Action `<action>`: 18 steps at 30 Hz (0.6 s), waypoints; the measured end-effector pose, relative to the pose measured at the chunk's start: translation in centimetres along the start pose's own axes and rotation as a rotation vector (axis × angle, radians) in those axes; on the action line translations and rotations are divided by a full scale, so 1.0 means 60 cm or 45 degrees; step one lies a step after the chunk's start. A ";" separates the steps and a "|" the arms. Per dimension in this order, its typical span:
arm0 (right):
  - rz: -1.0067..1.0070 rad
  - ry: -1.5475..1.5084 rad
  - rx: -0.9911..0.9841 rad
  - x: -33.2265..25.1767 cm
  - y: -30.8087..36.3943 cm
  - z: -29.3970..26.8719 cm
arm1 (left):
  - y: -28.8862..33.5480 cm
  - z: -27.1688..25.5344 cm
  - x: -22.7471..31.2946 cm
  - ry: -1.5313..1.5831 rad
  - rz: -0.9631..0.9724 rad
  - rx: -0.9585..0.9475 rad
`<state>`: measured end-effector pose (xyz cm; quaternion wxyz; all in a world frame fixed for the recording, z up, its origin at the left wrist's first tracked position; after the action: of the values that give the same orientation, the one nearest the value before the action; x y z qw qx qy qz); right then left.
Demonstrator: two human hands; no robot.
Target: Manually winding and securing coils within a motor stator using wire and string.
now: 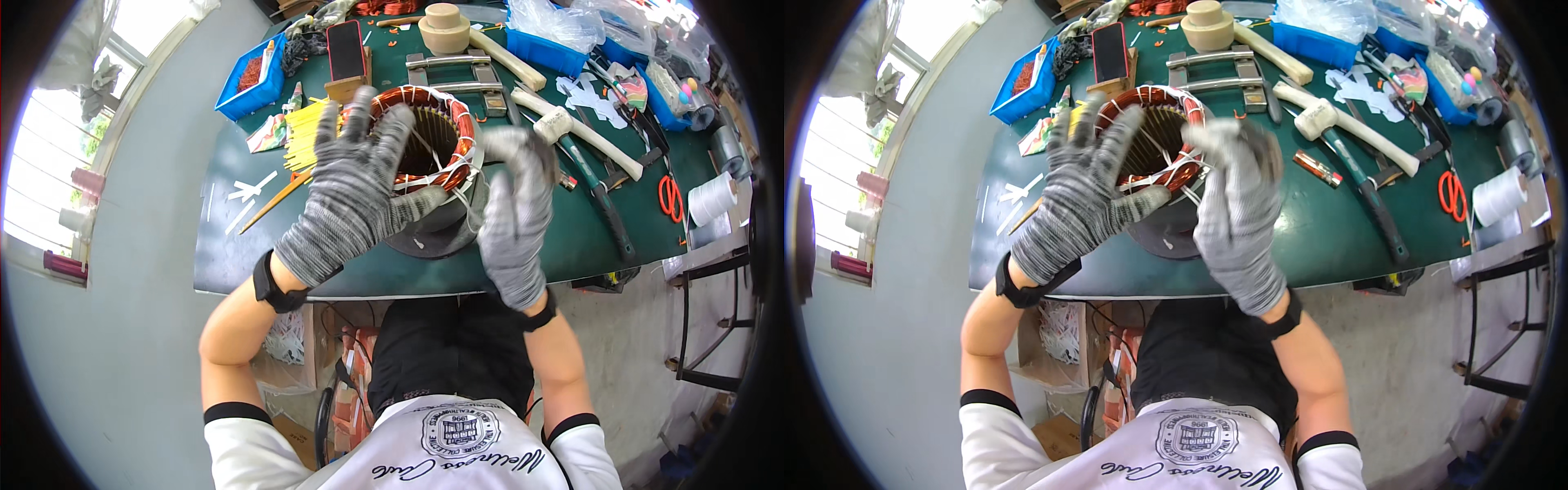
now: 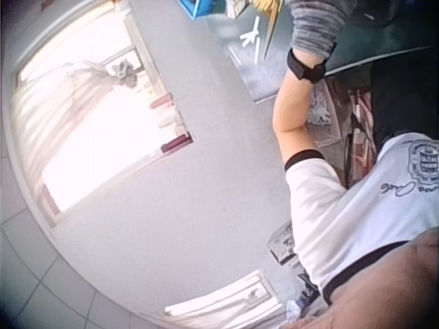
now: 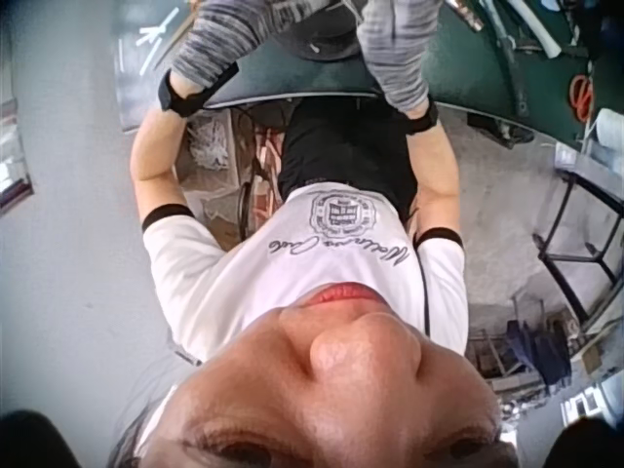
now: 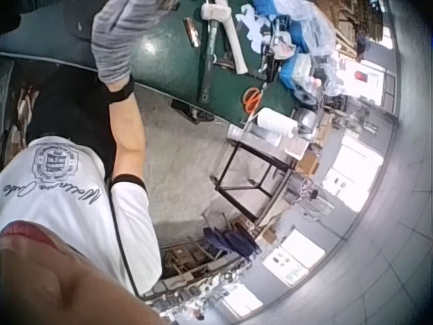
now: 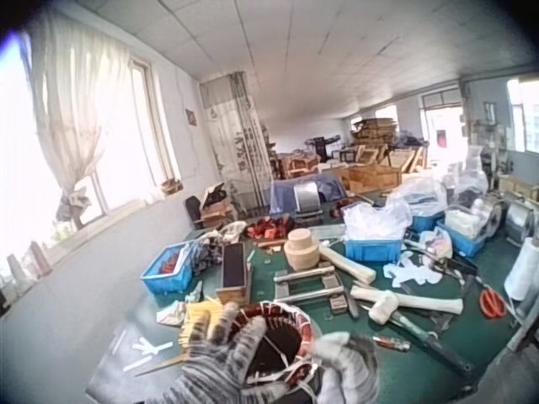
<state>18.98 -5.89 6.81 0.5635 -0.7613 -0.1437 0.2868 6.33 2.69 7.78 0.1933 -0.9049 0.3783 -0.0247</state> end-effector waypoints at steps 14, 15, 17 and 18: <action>0.159 0.062 -0.362 0.061 0.076 -0.027 | 0.017 0.010 0.042 0.451 0.153 0.286; 0.160 0.002 -0.463 0.055 0.085 -0.011 | 0.015 0.009 0.041 0.499 0.177 0.286; 0.305 -0.201 -0.513 0.033 0.098 0.013 | 0.017 0.012 0.027 0.521 0.170 0.266; 0.589 -0.613 -0.450 0.027 0.100 0.019 | 0.018 0.009 0.023 0.545 0.184 0.238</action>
<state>18.93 -6.06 0.48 0.2940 -0.7698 -0.1436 0.5480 6.69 1.26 6.73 0.1929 -0.8280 0.4703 -0.2369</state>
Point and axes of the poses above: each hand's wrist, its own y-axis away from the middle knuckle, its own z-axis out of the palm, x = y × z, the point moved 7 cm from there along -y, towards the middle knuckle, and after that the axes turned 6 degrees about -z, right-handed, at the moved point
